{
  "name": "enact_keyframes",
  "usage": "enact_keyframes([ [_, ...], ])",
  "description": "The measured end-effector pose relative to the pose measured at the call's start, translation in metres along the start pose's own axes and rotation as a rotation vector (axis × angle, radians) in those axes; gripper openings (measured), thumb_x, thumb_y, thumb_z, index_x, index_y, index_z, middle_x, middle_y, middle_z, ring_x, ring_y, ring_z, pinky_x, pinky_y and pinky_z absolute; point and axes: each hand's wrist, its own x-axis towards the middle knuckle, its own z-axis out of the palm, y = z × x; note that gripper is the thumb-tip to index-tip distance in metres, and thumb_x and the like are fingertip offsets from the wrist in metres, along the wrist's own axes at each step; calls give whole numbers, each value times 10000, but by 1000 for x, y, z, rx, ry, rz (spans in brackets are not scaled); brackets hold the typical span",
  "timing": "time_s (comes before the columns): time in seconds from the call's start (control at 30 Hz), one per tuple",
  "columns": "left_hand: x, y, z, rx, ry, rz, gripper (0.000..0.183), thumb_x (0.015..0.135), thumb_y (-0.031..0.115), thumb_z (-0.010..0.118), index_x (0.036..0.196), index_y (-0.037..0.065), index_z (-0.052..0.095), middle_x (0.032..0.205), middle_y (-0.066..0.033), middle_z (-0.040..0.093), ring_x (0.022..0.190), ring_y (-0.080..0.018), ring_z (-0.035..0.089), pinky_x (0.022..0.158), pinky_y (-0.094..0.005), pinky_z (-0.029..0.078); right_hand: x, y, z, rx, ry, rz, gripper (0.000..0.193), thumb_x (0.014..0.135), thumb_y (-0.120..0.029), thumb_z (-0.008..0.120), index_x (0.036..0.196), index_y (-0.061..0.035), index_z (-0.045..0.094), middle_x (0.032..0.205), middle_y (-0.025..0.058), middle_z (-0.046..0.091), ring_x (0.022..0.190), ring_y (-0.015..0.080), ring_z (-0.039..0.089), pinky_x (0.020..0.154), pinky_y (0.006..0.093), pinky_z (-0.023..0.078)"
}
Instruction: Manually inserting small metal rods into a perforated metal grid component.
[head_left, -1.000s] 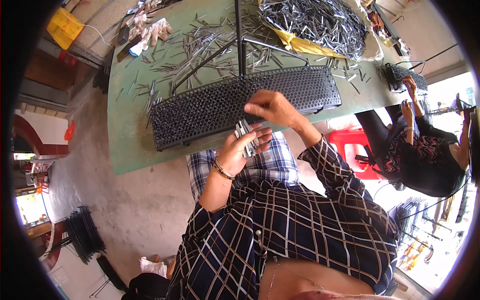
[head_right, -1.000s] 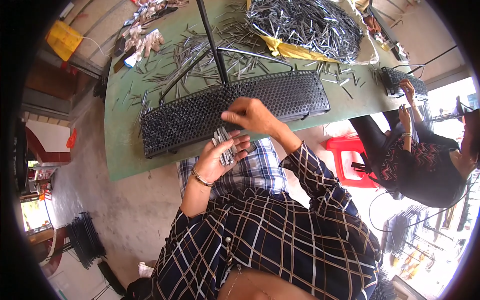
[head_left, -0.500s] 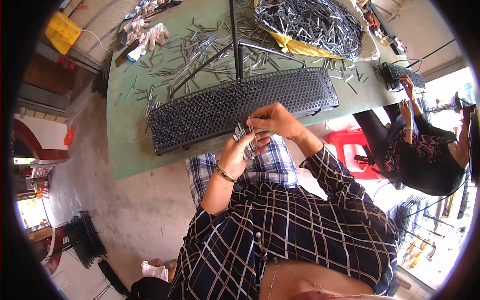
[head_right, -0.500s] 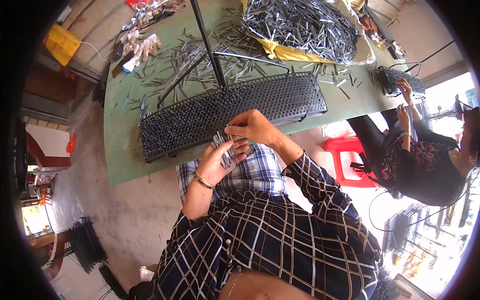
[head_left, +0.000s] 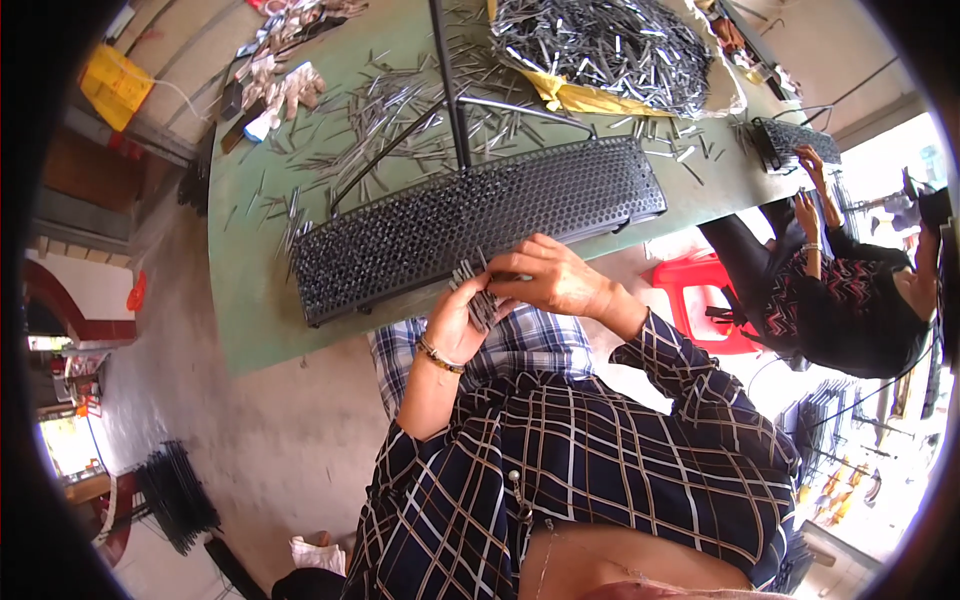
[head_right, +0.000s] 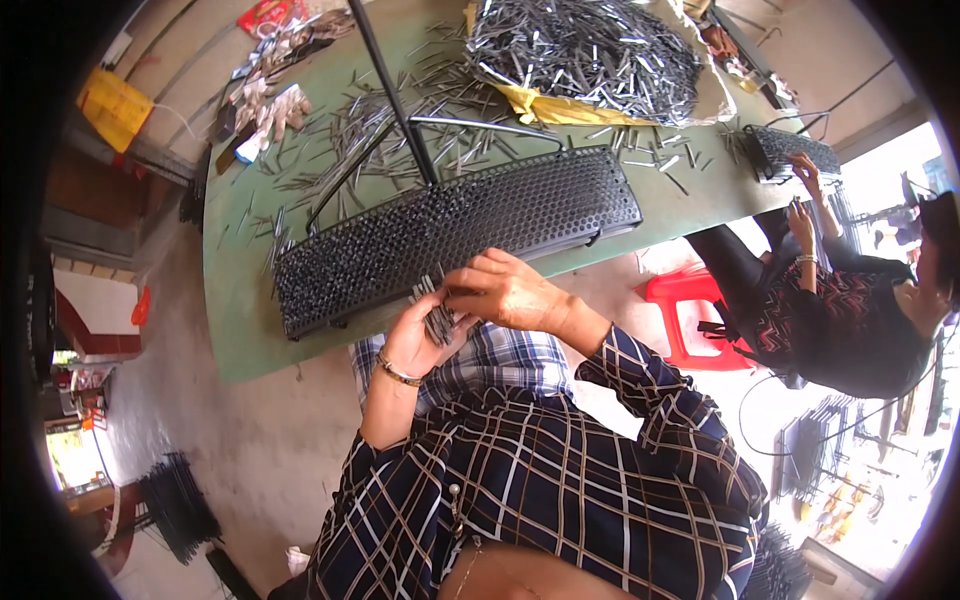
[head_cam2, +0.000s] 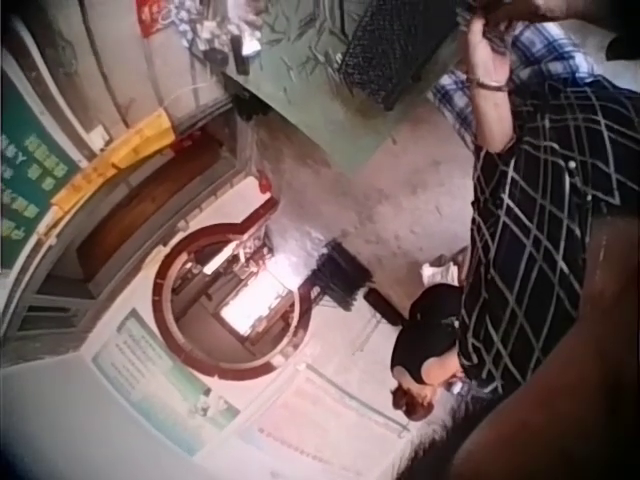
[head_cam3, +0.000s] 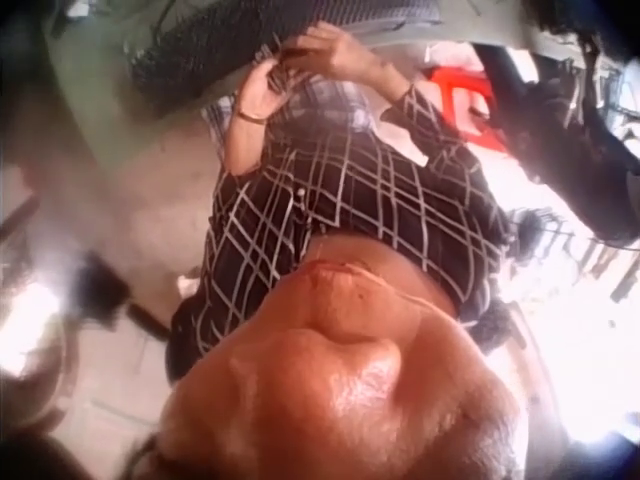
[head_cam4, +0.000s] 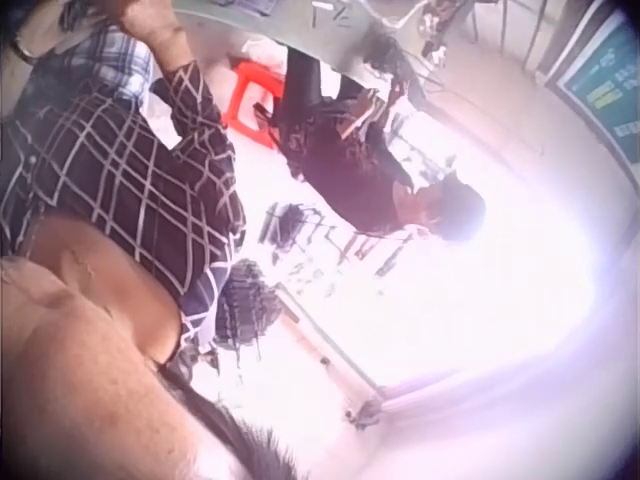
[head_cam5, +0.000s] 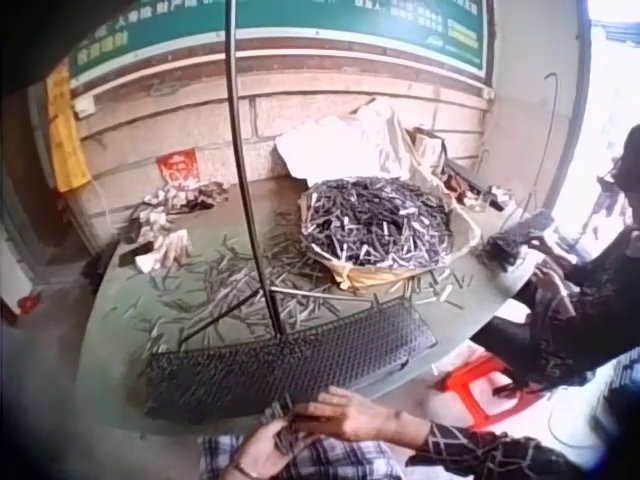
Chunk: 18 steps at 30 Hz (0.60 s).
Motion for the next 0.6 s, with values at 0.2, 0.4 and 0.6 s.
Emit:
enact_keyframes([
  [0.2,-2,0,8,14,-13,-59,254,937,207,415,1052,35,563,1007,-83,617,928,-197,580,881,-359,451,-9,1,3,-73,30,-122,325,641,-240,679,925,-83,653,1066,44,576,857,179,547,714,308,433],
  [0.4,-7,0,24,16,-40,-80,241,937,226,423,1011,50,569,894,-61,616,843,-188,591,848,-364,479,-13,3,2,4,63,-97,282,703,-163,694,954,-63,612,1043,56,584,824,196,557,724,319,443],
  [0.6,-11,0,20,107,-5,-45,355,926,293,470,1165,34,512,1056,-100,616,973,-235,606,824,-401,504,-11,-9,0,510,317,475,111,835,-88,603,914,-13,583,902,81,607,780,198,584,701,306,468],
])
